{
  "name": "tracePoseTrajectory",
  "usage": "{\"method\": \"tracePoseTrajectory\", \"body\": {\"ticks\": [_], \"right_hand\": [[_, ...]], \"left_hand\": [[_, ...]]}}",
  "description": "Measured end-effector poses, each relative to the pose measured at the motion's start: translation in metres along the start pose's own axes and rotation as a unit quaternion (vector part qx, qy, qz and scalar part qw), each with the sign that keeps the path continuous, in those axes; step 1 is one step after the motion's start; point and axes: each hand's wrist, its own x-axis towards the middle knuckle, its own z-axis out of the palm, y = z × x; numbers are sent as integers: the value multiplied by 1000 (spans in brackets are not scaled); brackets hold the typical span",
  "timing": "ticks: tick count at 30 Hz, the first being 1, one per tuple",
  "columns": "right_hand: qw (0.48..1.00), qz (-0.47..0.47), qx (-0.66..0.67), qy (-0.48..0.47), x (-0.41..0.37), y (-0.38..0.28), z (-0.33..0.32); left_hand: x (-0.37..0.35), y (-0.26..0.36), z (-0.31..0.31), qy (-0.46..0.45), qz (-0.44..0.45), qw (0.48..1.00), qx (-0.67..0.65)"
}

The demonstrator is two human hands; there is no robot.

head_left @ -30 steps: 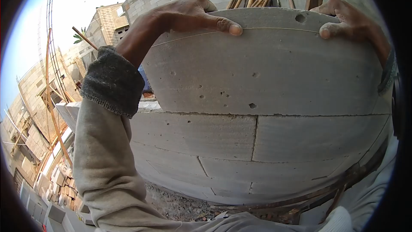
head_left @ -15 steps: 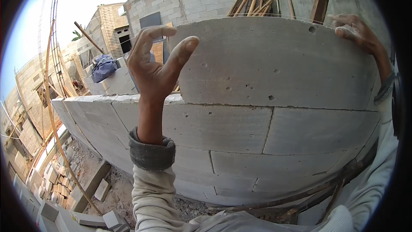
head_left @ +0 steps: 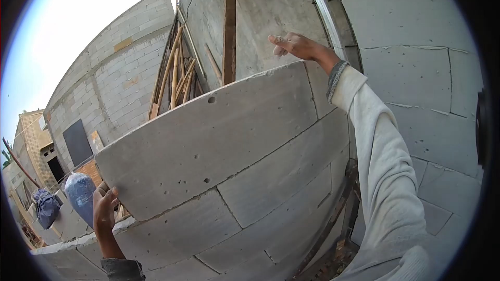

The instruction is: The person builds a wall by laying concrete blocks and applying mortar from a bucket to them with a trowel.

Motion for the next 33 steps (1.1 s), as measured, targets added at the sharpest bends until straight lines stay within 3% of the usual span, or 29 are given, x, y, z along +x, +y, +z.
{"method": "tracePoseTrajectory", "body": {"ticks": [2,9,15,18,20,22,25,26,28,31,33], "right_hand": [[1000,16,-8,0,-3,4,-4],[998,42,-31,-31,-18,10,-8],[998,36,-36,-24,-16,29,0],[989,80,-94,-86,-21,-17,-14],[992,65,-84,-71,-15,-39,-16],[996,25,-75,-48,-2,-35,-8],[976,-23,-186,-111,14,-8,19],[982,60,-141,-112,-21,-59,0],[983,64,-159,-71,-12,-59,9],[984,61,-144,-88,-6,-65,9],[987,62,-118,-95,-1,-66,16]], "left_hand": [[1,5,8,6,-2,1000,20],[10,-12,14,-14,21,994,-104],[12,-16,7,-21,-10,999,-46],[7,-13,9,-16,-27,997,-65],[5,-10,10,-18,-28,996,-83],[5,-12,10,-29,-32,995,-89],[11,-25,2,-32,-40,996,-77],[9,-23,4,-37,-52,994,-84],[3,-13,5,-35,-59,994,-85],[5,-17,1,-17,-67,996,-48],[10,-21,-2,-52,-61,994,-68]]}}
